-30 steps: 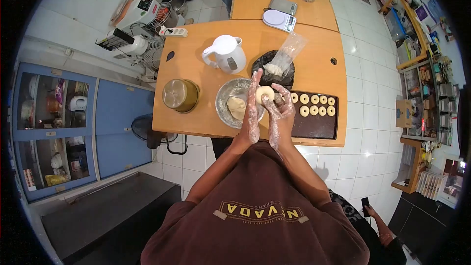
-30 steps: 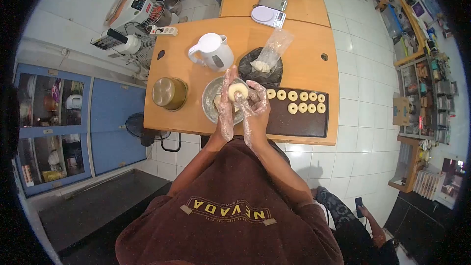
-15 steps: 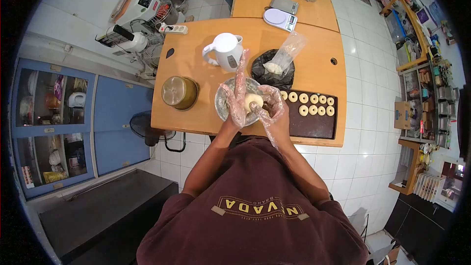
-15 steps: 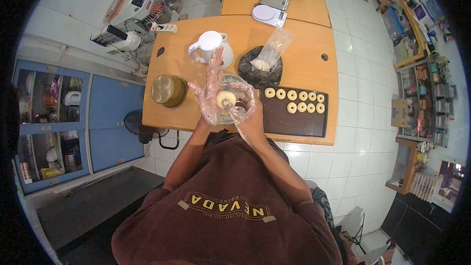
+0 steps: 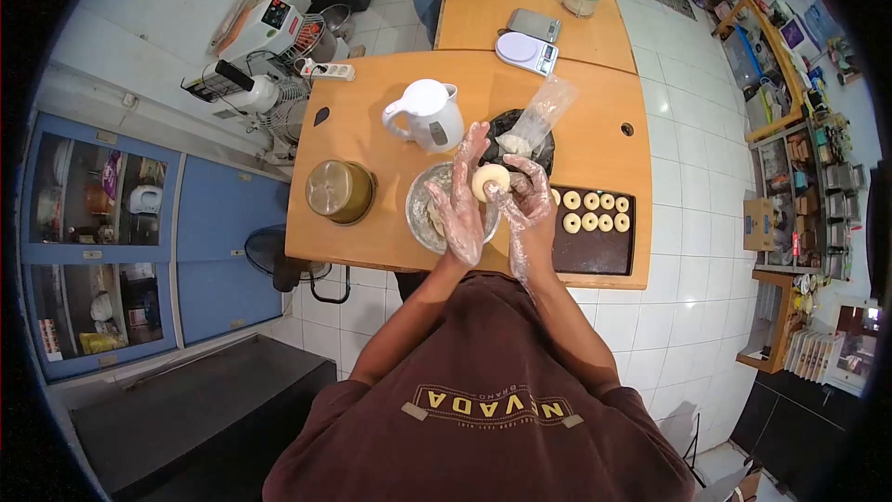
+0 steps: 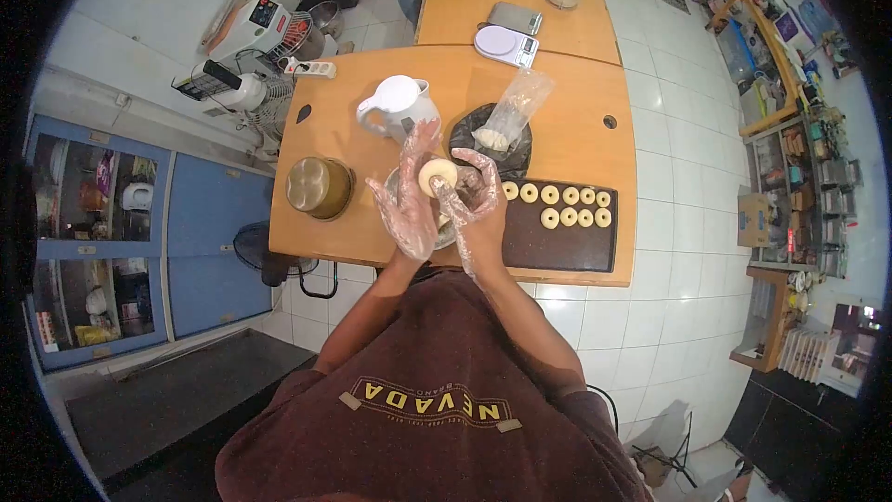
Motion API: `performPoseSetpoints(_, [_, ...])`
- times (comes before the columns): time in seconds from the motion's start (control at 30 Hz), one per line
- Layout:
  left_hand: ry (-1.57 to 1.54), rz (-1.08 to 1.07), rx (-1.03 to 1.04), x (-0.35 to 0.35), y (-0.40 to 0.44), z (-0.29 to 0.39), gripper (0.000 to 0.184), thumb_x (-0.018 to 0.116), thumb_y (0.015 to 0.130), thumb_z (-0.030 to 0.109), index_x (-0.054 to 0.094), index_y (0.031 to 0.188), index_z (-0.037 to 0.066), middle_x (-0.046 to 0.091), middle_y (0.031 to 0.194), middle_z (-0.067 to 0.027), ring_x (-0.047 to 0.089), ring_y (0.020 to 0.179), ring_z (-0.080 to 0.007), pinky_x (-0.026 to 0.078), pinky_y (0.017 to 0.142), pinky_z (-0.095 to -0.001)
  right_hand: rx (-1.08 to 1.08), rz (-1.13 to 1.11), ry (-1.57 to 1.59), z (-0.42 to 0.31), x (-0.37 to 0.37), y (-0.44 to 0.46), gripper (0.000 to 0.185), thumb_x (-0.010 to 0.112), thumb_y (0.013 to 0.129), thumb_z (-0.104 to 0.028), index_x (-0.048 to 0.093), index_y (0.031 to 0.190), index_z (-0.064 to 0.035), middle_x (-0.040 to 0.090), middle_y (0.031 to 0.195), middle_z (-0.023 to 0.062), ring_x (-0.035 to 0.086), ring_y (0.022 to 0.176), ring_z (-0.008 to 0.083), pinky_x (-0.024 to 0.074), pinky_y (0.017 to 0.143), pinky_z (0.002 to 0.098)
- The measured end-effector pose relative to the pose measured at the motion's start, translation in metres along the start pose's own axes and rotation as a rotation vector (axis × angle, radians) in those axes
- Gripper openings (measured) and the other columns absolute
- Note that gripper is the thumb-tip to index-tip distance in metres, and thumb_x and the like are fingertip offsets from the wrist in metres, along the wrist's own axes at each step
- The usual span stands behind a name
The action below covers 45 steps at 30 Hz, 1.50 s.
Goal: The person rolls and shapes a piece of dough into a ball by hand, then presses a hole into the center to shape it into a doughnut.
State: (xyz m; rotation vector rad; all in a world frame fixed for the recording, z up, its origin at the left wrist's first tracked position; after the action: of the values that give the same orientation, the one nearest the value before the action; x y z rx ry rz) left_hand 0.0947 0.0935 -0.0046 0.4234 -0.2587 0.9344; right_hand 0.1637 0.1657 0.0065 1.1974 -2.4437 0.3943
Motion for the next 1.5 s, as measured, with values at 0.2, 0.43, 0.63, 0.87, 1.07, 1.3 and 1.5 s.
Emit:
performPoseSetpoints(0.2, [0.010,0.207,0.111,0.005,0.007,0.018,0.101,0.008,0.098,0.081,0.028,0.162,0.005,0.034,0.166,-0.0142,0.029,0.154,-0.0298,0.010,0.127,-0.0497,-0.016,-0.086,-0.115,0.011,0.002,-0.018,0.050,0.075,0.093,0.000,0.052,0.137,-0.0021,0.063,0.126,0.0089,0.064,0.115,0.0155,0.0531,0.095,0.0283])
performPoseSetpoints(0.43, [0.004,0.230,0.064,-0.014,0.019,0.028,0.106,0.007,0.096,0.086,0.036,0.160,0.007,0.048,0.157,-0.0160,0.039,0.148,-0.0302,0.019,0.125,-0.0492,-0.049,-0.254,-0.394,-0.001,-0.007,-0.017,0.049,0.077,0.092,-0.004,0.055,0.135,-0.0046,0.065,0.123,0.0050,0.064,0.108,0.0132,0.0524,0.092,0.0302])
performPoseSetpoints(0.63, [-0.128,0.153,-0.014,-0.009,-0.006,0.005,0.099,0.009,0.099,0.081,0.035,0.160,0.008,0.047,0.155,-0.0150,0.045,0.142,-0.0268,0.026,0.123,-0.0463,0.070,-0.150,-0.068,-0.004,0.002,-0.011,0.048,0.077,0.091,-0.003,0.055,0.134,-0.0039,0.066,0.122,0.0051,0.065,0.110,0.0121,0.0536,0.094,0.0287])
performPoseSetpoints(0.87, [-0.218,0.319,0.024,-0.004,0.006,0.023,0.097,0.014,0.100,0.081,0.038,0.157,0.007,0.048,0.154,-0.0159,0.047,0.139,-0.0311,0.032,0.121,-0.0491,-0.016,-0.173,-0.146,0.005,0.005,-0.018,0.048,0.077,0.090,0.000,0.057,0.134,-0.0032,0.066,0.118,0.0052,0.063,0.105,0.0102,0.0511,0.091,0.0270])
performPoseSetpoints(1.07, [-0.132,0.193,-0.113,-0.017,0.014,0.033,0.094,0.016,0.101,0.079,0.042,0.155,0.006,0.053,0.149,-0.0163,0.048,0.138,-0.0312,0.033,0.121,-0.0491,-0.092,-0.263,-0.365,0.002,-0.003,-0.013,0.044,0.076,0.092,-0.003,0.058,0.132,-0.0023,0.066,0.126,0.0081,0.065,0.110,0.0141,0.0554,0.093,0.0302])
performPoseSetpoints(1.3, [-0.274,0.224,-0.080,0.002,-0.002,0.008,0.096,0.015,0.099,0.082,0.042,0.154,0.008,0.051,0.151,-0.0158,0.048,0.137,-0.0305,0.035,0.119,-0.0482,0.006,-0.136,-0.041,0.000,0.006,-0.005,0.044,0.075,0.091,0.001,0.058,0.132,-0.0024,0.065,0.125,0.0064,0.065,0.111,0.0125,0.0549,0.095,0.0290])
performPoseSetpoints(1.5, [-0.202,0.327,-0.015,-0.002,0.011,0.024,0.097,0.014,0.098,0.083,0.043,0.154,0.009,0.050,0.153,-0.0144,0.045,0.139,-0.0269,0.032,0.120,-0.0491,-0.028,-0.174,-0.189,0.003,0.004,-0.010,0.046,0.075,0.090,0.001,0.059,0.133,-0.0025,0.067,0.124,0.0069,0.065,0.110,0.0123,0.0535,0.090,0.0272])
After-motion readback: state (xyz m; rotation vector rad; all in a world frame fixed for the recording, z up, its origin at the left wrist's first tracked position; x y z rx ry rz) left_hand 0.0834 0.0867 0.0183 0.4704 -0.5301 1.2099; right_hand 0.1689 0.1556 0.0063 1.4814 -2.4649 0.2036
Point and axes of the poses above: each hand's wrist, its own y-axis towards the middle knuckle, its own x-axis out of the palm, z = x × y, the point moved 1 cm from there along y, towards the middle knuckle
